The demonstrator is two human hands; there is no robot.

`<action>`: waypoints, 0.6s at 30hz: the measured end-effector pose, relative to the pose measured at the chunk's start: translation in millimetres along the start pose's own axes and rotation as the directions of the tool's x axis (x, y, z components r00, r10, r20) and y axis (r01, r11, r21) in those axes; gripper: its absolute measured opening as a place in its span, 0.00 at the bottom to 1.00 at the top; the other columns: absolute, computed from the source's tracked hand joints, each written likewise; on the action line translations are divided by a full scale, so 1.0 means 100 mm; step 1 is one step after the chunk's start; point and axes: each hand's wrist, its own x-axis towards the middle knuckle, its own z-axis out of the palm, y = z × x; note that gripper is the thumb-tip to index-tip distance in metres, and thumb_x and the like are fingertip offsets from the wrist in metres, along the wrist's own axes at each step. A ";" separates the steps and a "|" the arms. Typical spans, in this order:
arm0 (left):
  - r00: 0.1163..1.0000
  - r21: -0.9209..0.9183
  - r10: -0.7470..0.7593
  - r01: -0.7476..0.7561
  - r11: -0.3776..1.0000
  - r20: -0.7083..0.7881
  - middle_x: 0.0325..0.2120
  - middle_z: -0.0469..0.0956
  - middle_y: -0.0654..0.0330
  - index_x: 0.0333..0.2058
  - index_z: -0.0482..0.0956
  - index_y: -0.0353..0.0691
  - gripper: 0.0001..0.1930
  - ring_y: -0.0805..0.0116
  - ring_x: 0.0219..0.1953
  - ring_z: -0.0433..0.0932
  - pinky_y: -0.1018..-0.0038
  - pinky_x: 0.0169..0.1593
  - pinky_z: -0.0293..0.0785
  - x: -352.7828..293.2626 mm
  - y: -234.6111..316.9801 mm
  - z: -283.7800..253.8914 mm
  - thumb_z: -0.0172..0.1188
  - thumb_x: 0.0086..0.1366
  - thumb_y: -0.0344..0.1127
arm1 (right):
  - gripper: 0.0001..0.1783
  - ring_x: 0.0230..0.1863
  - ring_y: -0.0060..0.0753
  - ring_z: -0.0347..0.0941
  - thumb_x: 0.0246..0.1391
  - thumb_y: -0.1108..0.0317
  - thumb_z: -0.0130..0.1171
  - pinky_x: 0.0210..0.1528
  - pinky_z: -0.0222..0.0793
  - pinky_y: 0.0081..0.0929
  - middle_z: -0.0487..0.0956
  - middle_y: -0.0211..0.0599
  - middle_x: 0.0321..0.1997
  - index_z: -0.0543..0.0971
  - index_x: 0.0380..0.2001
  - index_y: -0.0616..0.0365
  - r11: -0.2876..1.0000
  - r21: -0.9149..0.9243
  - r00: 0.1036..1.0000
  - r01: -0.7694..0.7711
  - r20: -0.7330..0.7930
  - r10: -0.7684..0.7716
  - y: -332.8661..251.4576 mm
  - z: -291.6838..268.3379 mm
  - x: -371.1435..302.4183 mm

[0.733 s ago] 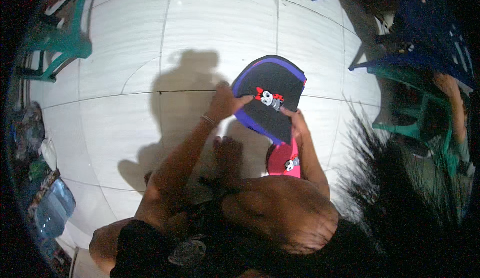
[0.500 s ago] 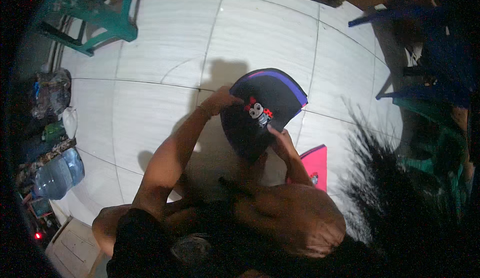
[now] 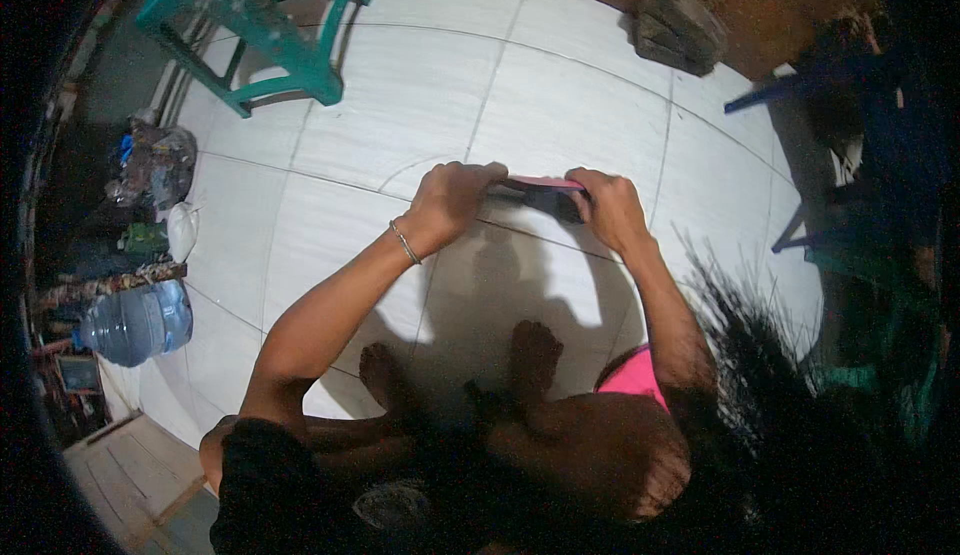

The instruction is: The person cleans a screen-printing frame with a cloth, adjusts small components on a squeegee, and then organizes printed fabric pieces by picking them up and stacking them on the floor.

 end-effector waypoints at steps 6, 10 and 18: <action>0.983 -0.285 -0.148 0.113 0.952 -0.105 0.40 0.81 0.48 0.44 0.78 0.36 0.13 0.50 0.43 0.80 0.64 0.48 0.76 -0.17 -0.12 -0.32 0.54 0.65 0.36 | 0.19 0.35 0.56 0.78 0.49 0.73 0.62 0.36 0.74 0.45 0.79 0.54 0.36 0.73 0.46 0.61 1.000 -0.025 0.980 0.003 -0.197 -0.007 -0.46 0.26 0.11; 0.984 0.013 -0.071 0.074 0.997 -0.163 0.31 0.80 0.48 0.40 0.78 0.41 0.11 0.47 0.34 0.80 0.60 0.38 0.76 -0.06 -0.51 -0.13 0.56 0.59 0.33 | 0.16 0.29 0.57 0.77 0.51 0.73 0.58 0.30 0.73 0.47 0.78 0.51 0.31 0.70 0.44 0.59 0.986 -0.144 0.987 0.079 -0.126 -0.097 -0.35 0.46 0.20; 0.973 0.064 -0.031 0.047 0.997 -0.229 0.25 0.79 0.48 0.32 0.82 0.42 0.10 0.48 0.31 0.81 0.58 0.35 0.75 -0.08 -0.37 -0.05 0.57 0.56 0.39 | 0.11 0.33 0.54 0.78 0.53 0.73 0.53 0.33 0.74 0.48 0.77 0.47 0.31 0.68 0.40 0.58 0.987 -0.159 0.998 -0.028 -0.058 0.019 -0.36 0.45 0.18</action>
